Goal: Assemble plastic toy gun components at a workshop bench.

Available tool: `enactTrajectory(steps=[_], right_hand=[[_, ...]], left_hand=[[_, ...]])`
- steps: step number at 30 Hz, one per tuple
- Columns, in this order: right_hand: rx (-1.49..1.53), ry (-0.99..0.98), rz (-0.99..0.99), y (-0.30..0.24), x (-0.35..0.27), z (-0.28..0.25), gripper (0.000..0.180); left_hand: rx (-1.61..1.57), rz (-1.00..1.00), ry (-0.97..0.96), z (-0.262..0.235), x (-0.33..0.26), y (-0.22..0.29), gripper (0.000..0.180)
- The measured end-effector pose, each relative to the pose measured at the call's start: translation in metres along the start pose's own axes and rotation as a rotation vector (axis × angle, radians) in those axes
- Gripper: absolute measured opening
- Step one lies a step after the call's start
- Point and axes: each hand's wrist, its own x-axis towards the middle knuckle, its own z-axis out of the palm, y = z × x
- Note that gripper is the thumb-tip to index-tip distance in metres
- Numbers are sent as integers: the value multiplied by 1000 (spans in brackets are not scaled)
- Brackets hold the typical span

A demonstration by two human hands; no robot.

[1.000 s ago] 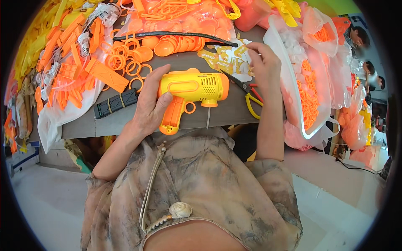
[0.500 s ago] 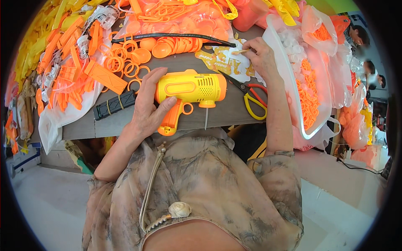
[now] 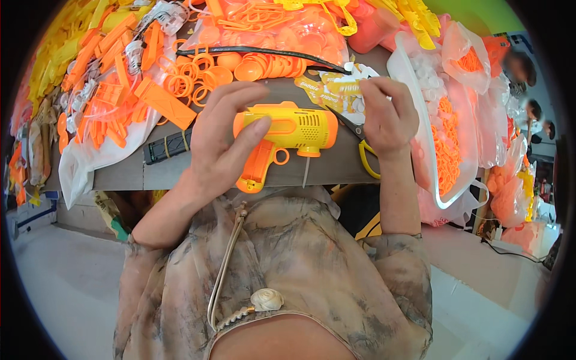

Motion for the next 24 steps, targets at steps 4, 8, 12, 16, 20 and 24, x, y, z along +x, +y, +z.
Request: enactTrajectory(steps=[4,8,12,16,20,24], right_hand=[[110,54,-151,-27,12,2,29],[168,73,-221,-37,19,12,29],[257,5,-193,-42,19,16,33],[437,-61,-20,-46,22,15,38],[774,-142,218,-46,14,13,47],[955,-134,412,-56,11,13,51]], left_hand=[[-407,-268,-58,0,20,16,26],[-698,-533,-203,-1,29,21,23],[-784,-634,-212,-1,25,17,21],[-749,-659,-210,-14,23,12,20],[-695,-618,-260,-19,22,11,20],[-659,-610,-215,-18,21,14,21]])
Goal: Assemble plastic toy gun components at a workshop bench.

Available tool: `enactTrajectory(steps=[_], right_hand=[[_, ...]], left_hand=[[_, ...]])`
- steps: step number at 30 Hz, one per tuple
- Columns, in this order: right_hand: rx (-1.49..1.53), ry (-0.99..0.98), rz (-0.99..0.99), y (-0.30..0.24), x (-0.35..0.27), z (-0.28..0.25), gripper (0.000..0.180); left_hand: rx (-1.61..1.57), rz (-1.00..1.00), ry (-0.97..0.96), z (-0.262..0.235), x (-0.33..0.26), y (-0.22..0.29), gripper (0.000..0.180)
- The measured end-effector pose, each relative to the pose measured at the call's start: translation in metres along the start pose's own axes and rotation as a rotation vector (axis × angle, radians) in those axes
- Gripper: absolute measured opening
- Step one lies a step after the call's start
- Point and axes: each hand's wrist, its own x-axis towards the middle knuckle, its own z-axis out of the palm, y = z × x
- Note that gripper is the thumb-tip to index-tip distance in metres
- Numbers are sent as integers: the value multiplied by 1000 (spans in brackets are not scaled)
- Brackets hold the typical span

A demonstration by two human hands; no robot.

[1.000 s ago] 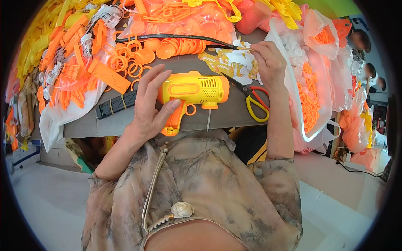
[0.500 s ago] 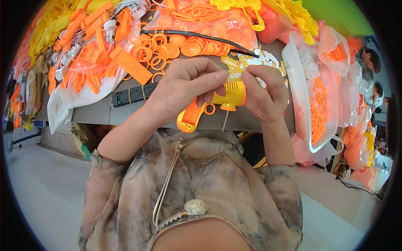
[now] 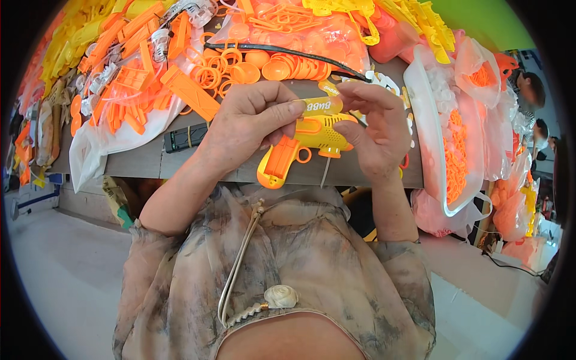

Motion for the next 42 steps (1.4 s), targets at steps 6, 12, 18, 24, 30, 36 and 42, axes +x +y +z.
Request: enactTrajectory(steps=[6,12,18,24,30,36,42], right_hand=[[178,146,175,-17,-3,13,41],[370,308,272,-24,-11,43,15],[-201,-243,221,-47,-13,20,10],[-390,-448,182,-50,-29,13,17],[-414,-447,204,-52,-40,13,19],[-342,-208,69,-56,-43,18,28],[-402,-89,-282,-38,-62,24,33]], left_hand=[[-11,62,48,9,-4,3,18],[244,409,126,27,-12,-17,13],[505,439,76,20,-33,-8,17],[653,239,-177,26,-38,-4,17],[685,343,-228,31,-47,-14,15],[459,114,-60,21,-48,-20,14],[57,-159,-41,10,-45,-25,17]])
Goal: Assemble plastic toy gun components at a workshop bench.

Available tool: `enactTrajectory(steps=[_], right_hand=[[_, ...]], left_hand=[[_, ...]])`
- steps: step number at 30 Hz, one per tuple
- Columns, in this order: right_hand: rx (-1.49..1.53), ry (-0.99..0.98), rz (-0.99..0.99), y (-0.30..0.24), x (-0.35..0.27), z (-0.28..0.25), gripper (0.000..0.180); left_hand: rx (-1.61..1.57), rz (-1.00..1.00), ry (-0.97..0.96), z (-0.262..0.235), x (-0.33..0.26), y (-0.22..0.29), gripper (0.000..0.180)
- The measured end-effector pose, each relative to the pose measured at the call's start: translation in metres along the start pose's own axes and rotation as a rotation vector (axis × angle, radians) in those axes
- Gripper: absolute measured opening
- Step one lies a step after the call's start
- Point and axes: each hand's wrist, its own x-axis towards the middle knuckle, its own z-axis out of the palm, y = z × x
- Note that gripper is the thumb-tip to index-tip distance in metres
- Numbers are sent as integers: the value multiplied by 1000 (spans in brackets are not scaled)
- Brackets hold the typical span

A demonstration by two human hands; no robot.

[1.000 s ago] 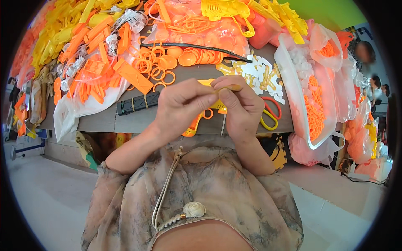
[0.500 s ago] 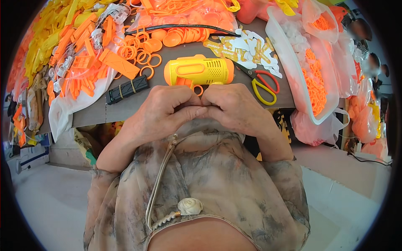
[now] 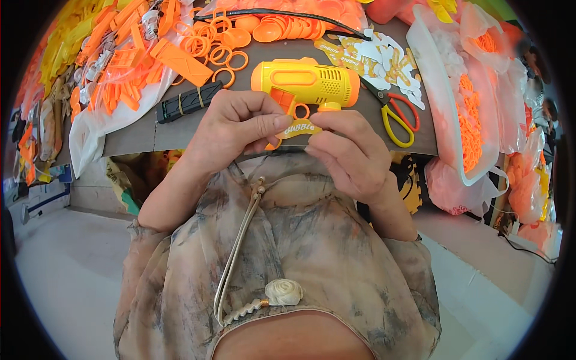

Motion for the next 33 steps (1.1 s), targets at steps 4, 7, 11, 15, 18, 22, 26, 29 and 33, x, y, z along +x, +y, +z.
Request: enactTrajectory(steps=[4,7,11,15,18,22,26,29,33], right_hand=[[-6,63,33,3,-1,6,30],[42,39,61,7,-2,6,30],[3,-4,18,13,0,1,30],[-122,118,236,41,-3,-18,28],[-182,101,310,64,-10,-25,29],[-167,52,304,65,-7,-16,29],[-164,17,287,65,2,-10,29],[-142,0,272,65,9,-5,30],[-97,-37,267,63,15,0,32]], left_hand=[[-48,-11,-40,-3,3,-4,17],[-12,-16,-69,-6,5,-4,17],[124,13,-28,-6,5,0,15],[736,675,246,-19,14,-9,17],[1183,926,218,-34,24,-11,41],[1263,882,112,-38,28,-17,38],[1245,877,110,-41,32,-28,36],[1207,892,119,-41,33,-30,36],[1176,915,132,-42,34,-35,38]])
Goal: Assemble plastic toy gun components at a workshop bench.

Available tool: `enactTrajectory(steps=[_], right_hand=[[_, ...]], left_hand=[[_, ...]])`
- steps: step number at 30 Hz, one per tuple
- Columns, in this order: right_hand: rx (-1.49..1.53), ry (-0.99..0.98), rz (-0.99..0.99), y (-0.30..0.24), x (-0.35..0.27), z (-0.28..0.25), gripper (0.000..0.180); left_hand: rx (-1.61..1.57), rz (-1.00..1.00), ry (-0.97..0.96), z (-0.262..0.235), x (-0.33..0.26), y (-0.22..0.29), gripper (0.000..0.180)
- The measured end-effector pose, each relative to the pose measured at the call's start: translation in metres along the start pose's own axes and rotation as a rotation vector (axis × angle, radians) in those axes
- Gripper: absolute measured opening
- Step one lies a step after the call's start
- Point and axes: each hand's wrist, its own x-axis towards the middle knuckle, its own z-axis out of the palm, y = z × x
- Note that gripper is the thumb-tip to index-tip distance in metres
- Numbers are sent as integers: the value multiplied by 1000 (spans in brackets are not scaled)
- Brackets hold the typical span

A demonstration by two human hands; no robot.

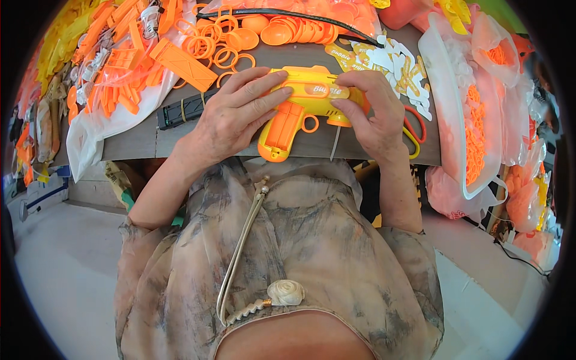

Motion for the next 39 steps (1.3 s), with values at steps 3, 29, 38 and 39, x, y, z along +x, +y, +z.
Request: enactTrajectory(steps=[3,29,38,39], right_hand=[[-8,-1,-21,-5,2,8,35],[-243,28,-90,-11,-16,23,38],[-291,-37,-56,-11,-23,25,48],[-296,-34,-64,-10,-23,26,48]], left_hand=[[5,13,18,3,-2,-1,39],[45,45,27,12,-1,0,51],[40,-8,-39,9,-1,5,47],[34,-8,-36,10,-1,4,47]])
